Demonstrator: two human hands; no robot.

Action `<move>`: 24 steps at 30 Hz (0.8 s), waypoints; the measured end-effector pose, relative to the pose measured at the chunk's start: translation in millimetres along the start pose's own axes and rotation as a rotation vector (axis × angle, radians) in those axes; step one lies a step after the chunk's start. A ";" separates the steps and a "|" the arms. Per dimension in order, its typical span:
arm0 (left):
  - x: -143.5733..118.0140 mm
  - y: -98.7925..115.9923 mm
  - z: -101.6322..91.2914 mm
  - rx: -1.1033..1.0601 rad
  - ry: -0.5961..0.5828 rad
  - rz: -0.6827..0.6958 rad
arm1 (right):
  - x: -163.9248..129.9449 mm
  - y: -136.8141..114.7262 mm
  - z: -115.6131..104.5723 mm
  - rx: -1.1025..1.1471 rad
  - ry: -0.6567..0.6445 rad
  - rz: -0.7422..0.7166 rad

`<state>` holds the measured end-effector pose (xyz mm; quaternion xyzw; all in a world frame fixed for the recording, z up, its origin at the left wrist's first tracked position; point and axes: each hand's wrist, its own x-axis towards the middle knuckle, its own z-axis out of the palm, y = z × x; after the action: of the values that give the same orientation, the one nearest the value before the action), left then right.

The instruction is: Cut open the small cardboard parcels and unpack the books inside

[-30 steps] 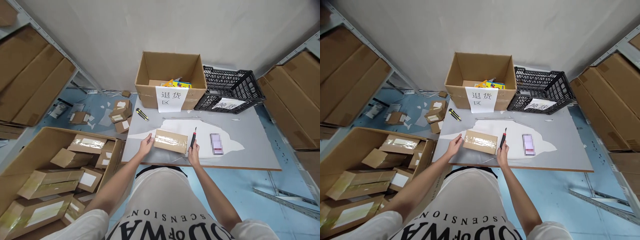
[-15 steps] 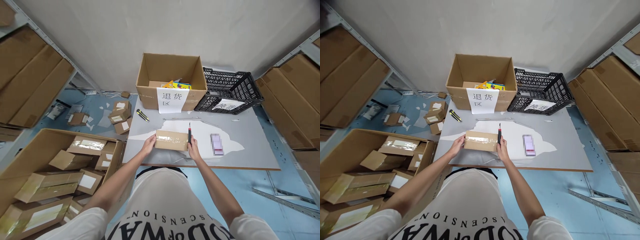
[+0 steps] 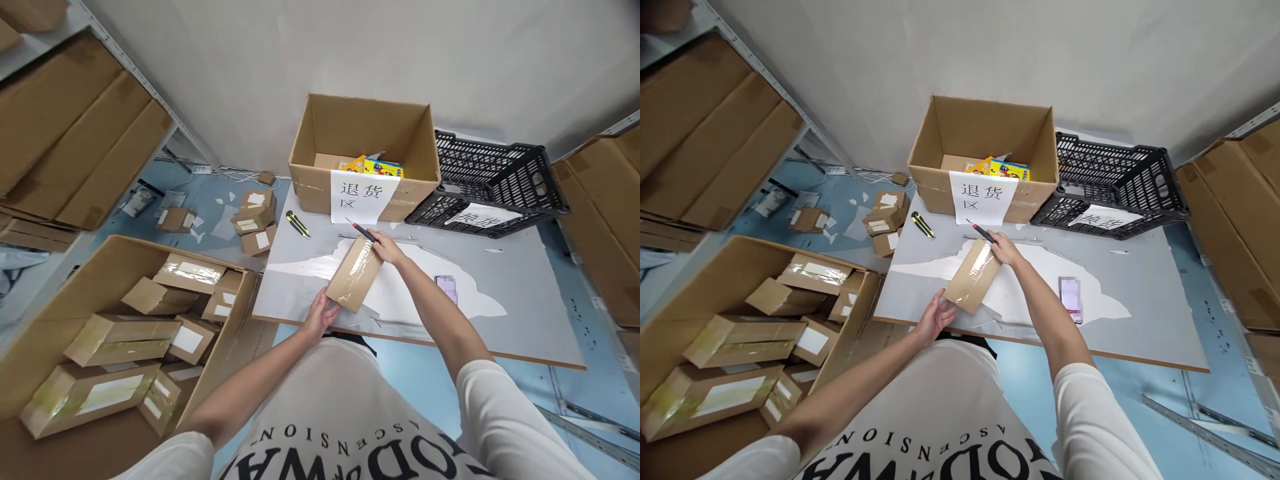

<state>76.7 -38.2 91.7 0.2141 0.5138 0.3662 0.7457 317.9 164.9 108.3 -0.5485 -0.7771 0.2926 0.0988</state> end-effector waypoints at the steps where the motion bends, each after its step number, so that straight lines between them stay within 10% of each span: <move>1: -1.8 -1.2 2.7 -0.036 -0.001 -0.016 | 6.0 -0.8 1.9 -0.005 -0.012 -0.016; 11: -7.2 -1.0 10.5 -0.370 0.068 -0.188 | 33.9 7.5 29.2 -0.042 -0.049 -0.056; 24: 8.9 10.3 -18.7 -0.123 0.033 -0.345 | 23.2 5.0 11.5 0.008 0.029 -0.067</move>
<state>57.8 -25.8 86.3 0.0705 0.5317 0.2669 0.8007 307.7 183.2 92.3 -0.5258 -0.7924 0.2841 0.1220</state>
